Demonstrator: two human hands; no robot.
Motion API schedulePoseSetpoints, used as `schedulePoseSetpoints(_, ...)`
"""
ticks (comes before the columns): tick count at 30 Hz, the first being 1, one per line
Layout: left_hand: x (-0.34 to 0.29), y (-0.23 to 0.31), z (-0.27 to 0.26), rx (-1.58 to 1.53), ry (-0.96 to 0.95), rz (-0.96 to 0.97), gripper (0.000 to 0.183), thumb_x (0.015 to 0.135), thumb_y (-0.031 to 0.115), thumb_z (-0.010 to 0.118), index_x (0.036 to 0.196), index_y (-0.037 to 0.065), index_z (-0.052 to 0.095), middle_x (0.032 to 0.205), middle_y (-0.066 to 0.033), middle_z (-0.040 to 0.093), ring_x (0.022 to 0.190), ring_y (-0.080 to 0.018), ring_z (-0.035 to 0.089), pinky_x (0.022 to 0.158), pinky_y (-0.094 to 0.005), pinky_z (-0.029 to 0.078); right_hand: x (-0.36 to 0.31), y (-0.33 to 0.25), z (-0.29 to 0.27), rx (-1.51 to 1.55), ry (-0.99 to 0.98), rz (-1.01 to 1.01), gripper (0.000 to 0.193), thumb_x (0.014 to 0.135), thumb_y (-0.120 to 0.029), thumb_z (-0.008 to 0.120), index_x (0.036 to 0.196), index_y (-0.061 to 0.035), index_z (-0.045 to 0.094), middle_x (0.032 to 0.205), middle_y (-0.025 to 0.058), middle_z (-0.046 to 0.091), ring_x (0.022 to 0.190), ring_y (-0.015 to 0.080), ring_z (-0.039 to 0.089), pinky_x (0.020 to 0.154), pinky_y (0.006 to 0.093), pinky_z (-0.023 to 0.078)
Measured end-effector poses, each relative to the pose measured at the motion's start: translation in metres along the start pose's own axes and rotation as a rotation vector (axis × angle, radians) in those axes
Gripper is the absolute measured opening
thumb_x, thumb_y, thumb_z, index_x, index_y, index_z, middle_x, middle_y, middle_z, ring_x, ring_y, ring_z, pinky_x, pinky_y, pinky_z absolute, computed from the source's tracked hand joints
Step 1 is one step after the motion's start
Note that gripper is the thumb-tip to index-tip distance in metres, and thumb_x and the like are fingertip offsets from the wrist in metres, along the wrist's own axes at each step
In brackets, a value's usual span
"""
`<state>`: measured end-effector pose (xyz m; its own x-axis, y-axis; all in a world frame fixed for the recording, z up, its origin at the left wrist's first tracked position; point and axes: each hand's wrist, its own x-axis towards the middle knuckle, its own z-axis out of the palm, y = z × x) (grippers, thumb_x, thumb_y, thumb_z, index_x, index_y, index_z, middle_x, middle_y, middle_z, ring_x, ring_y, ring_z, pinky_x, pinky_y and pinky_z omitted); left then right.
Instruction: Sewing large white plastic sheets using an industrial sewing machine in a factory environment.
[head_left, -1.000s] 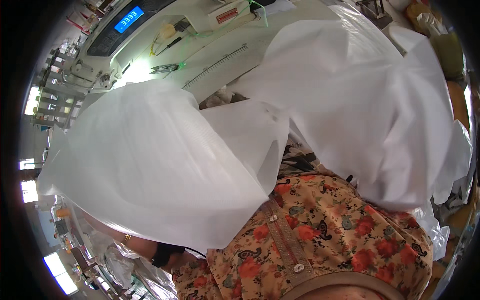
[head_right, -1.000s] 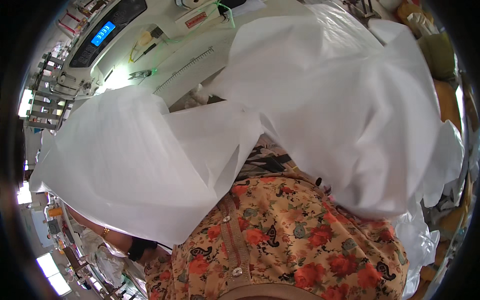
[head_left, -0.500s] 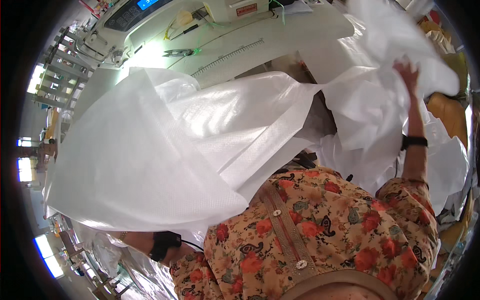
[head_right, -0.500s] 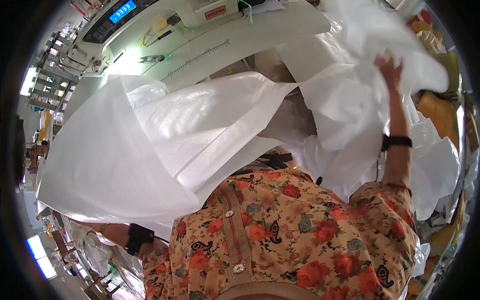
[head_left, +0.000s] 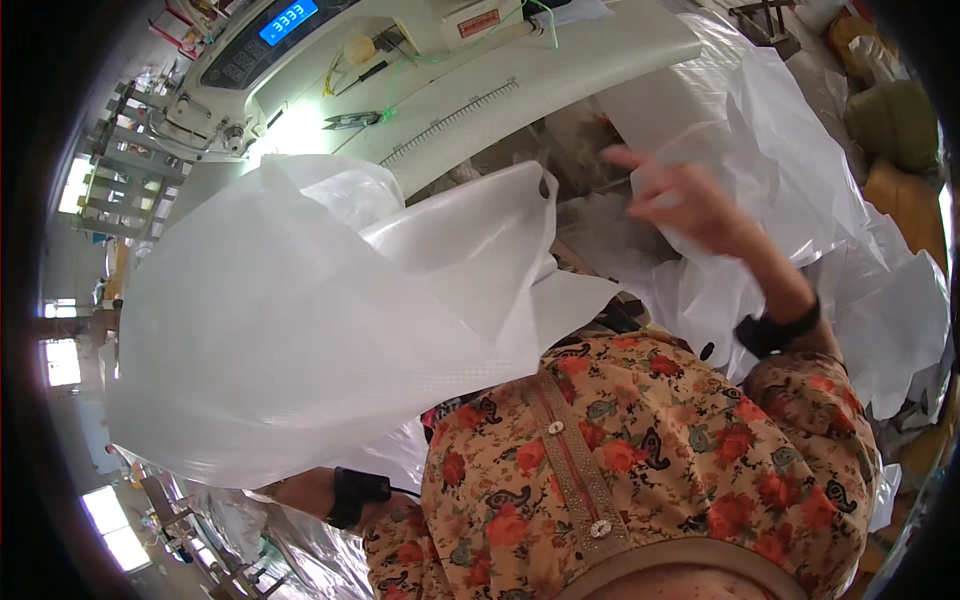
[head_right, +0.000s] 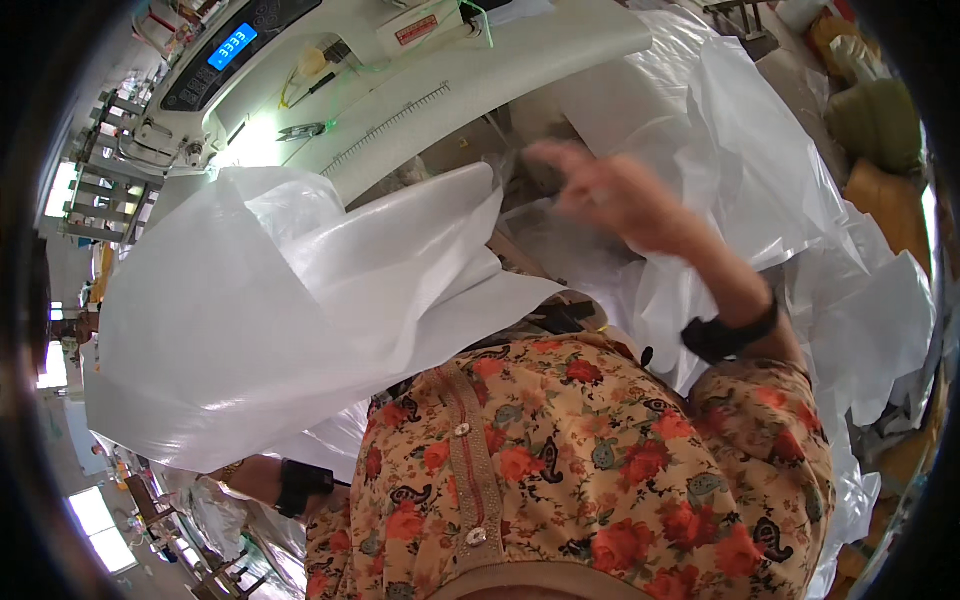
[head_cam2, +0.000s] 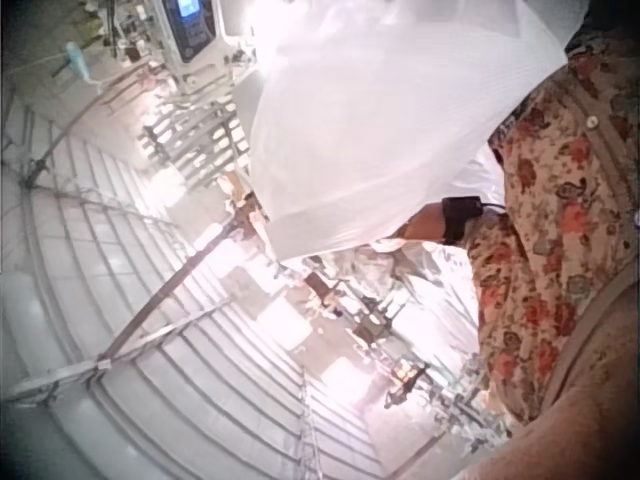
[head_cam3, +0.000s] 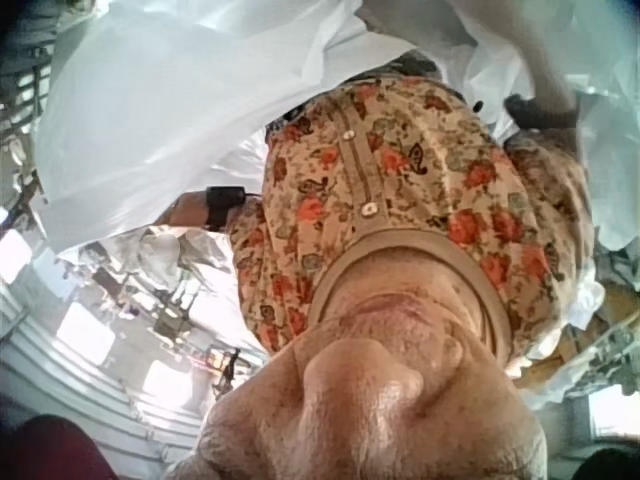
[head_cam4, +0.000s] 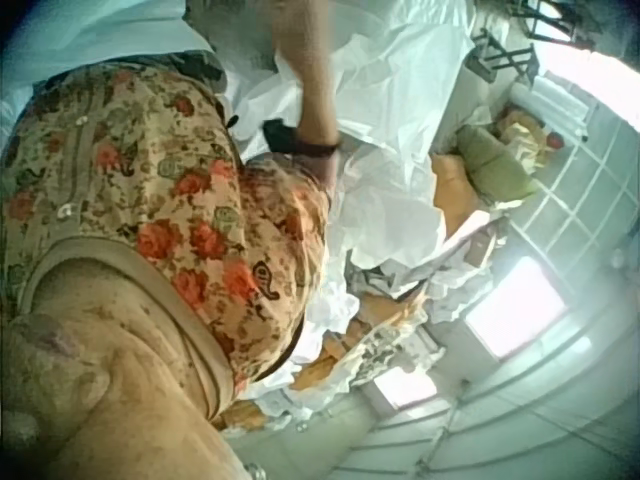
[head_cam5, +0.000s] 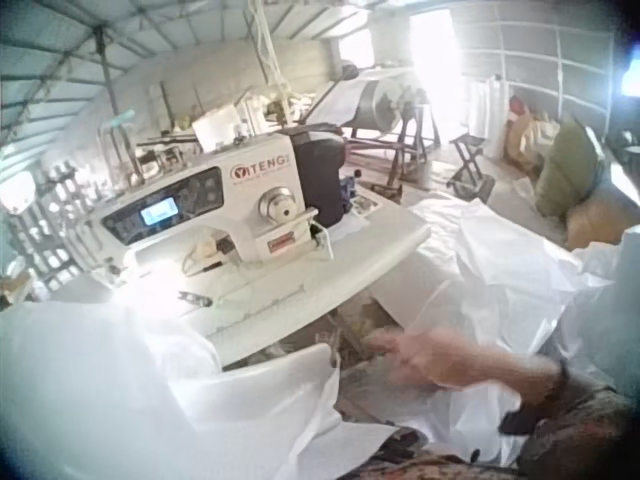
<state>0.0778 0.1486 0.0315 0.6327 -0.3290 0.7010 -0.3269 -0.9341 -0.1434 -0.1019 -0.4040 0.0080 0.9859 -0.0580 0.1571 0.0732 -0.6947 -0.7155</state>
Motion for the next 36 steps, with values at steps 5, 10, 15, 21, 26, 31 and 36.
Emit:
schedulePoseSetpoints(5,0.009,0.025,-0.017,0.06,0.071,0.046,0.042,0.098,0.026,0.048,0.131,-0.001,0.047,0.132,-0.0157,0.054,0.119,-0.0233,0.055,0.101,-0.0368,0.046,0.033,0.014,0.105,-0.017,-0.237,0.018,0.057,0.082,-0.015,0.063,0.136,-0.0119,0.046,0.075,0.0133,0.065,0.066,0.0298,0.063,0.063,0.0386,0.05)
schedulePoseSetpoints(10,-0.005,-0.039,-0.04,0.163,0.164,0.012,0.043,0.098,0.026,0.048,0.132,-0.001,0.046,0.133,-0.0159,0.053,0.121,-0.0224,0.054,0.101,-0.0371,0.045,0.037,0.005,0.093,0.255,0.418,0.085,0.023,0.078,0.005,0.057,0.099,-0.0007,0.062,0.081,0.0134,0.066,0.074,0.0261,0.066,0.071,0.0327,0.051)
schedulePoseSetpoints(15,-0.047,-0.104,-0.08,0.855,0.213,-0.479,0.067,0.094,0.038,0.055,0.144,0.002,0.03,0.144,-0.0199,0.037,0.128,-0.0319,0.044,0.107,-0.0414,0.039,0.07,-0.09,0.043,0.123,0.691,-0.432,0.034,0.073,0.005,0.059,0.106,-0.0035,0.062,0.098,0.0105,0.067,0.086,0.025,0.065,0.074,0.0329,0.049)
schedulePoseSetpoints(21,0.052,0.137,-0.137,-0.657,0.193,-0.107,0.11,0.074,0.055,0.073,0.147,-0.006,0.019,0.149,-0.0258,0.028,0.136,-0.0399,0.032,0.109,-0.0489,0.031,0.131,-0.181,0.08,0.13,0.538,-0.885,0.061,0.06,-0.012,0.075,0.119,-0.0132,0.059,0.097,0.0058,0.064,0.079,0.0274,0.054,0.096,0.0548,0.034)
schedulePoseSetpoints(26,0.029,0.122,-0.078,-0.53,0.082,-0.333,0.088,0.081,0.04,0.071,0.145,0.001,0.025,0.143,-0.0201,0.035,0.133,-0.0314,0.036,0.106,-0.0444,0.035,0.144,-0.255,0.114,0.374,0.353,-1.375,0.053,0.075,-0.028,0.067,0.125,-0.0131,0.055,0.1,0.0059,0.063,0.105,0.025,0.054,0.105,0.0595,0.026)
schedulePoseSetpoints(31,0.074,0.053,-0.132,-0.33,0.23,-1.054,0.064,0.084,0.023,0.074,0.133,-0.005,0.044,0.128,-0.0159,0.054,0.107,-0.0254,0.057,0.092,-0.035,0.049,0.142,-0.212,0.092,0.051,0.473,-1.163,0.058,0.077,-0.027,0.07,0.131,-0.0161,0.051,0.14,0.0108,0.047,0.126,0.0284,0.044,0.108,0.0575,0.023)
schedulePoseSetpoints(36,0.079,0.004,-0.153,-0.736,0.364,-0.948,0.051,0.086,0.021,0.071,0.127,-0.002,0.05,0.124,-0.0147,0.056,0.107,-0.0239,0.059,0.088,-0.0346,0.053,0.129,-0.093,0.087,0.243,0.583,-0.497,0.089,0.073,-0.03,0.079,0.144,-0.0056,0.031,0.139,0.0159,0.043,0.127,0.0344,0.041,0.105,0.0451,0.031)
